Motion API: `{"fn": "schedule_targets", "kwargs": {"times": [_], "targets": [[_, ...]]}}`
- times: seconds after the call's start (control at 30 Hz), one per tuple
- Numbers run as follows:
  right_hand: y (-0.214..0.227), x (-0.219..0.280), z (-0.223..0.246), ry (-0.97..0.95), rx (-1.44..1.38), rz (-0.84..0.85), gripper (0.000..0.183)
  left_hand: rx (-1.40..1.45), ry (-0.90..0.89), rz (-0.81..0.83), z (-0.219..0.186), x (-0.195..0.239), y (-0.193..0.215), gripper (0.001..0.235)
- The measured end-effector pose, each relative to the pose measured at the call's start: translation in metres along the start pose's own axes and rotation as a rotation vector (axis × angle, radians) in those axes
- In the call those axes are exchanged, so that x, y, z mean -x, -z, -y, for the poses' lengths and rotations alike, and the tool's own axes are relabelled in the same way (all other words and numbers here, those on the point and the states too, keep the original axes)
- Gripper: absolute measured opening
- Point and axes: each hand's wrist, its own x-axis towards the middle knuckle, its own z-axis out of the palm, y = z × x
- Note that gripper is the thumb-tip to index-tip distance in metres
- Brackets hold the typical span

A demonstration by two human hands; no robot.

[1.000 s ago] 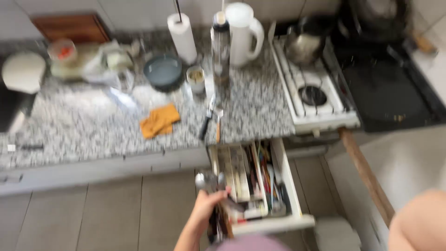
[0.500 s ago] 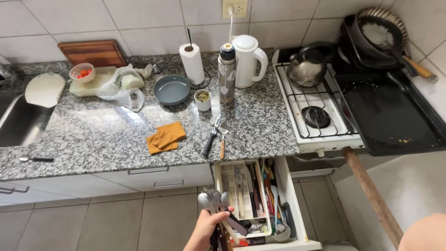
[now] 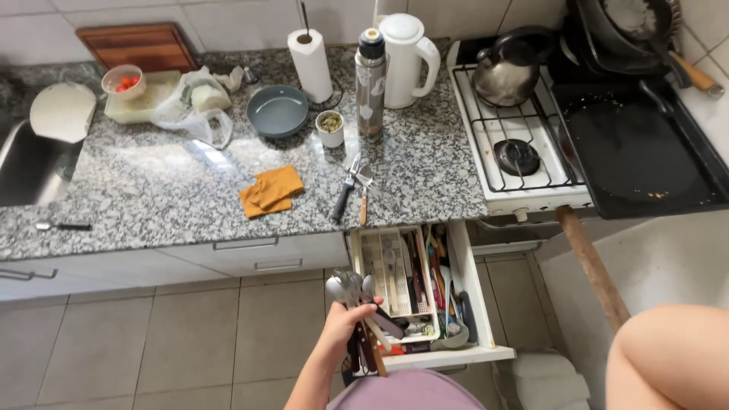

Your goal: The person gathers various utensils, including forks, spoons, knives, and spatulas, from a dish rack and the countertop. They then open a drawer and place the collected cutlery into a cutlery organizer inside the drawer.

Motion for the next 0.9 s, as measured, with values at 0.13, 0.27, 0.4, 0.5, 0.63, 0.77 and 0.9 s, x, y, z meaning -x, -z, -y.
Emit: {"fn": "schedule_targets", "kwargs": {"times": [0.13,0.27,0.4,0.5,0.63,0.77,0.9], "targets": [[-0.018,0.012,0.000,0.012,-0.116,-0.092,0.015,0.041,-0.046,0.024,0.001,-0.009,0.002,0.032],[-0.093,0.102,-0.035,-0.022,-0.223,-0.163,0.017,0.047,-0.085,0.047,-0.017,0.007,-0.001,0.047],[-0.183,0.201,-0.067,-0.398,-0.379,0.464,0.038,0.193,-0.192,-0.005,-0.015,0.004,-0.006,0.036],[-0.187,0.208,-0.040,-0.847,-0.419,1.239,0.060,0.218,-0.231,0.045,-0.010,-0.010,-0.008,0.036],[-0.216,0.274,-0.054,-1.070,-0.786,0.898,0.026,0.205,-0.253,0.103,-0.008,-0.017,-0.009,0.037],[-0.216,0.274,-0.055,-1.028,-0.697,0.863,0.032,0.206,-0.241,0.145,-0.026,-0.006,-0.018,0.040],[-0.232,0.299,-0.059,-0.981,-0.539,0.848,0.026,0.194,-0.213,0.162,-0.001,-0.028,-0.009,0.043]]}}
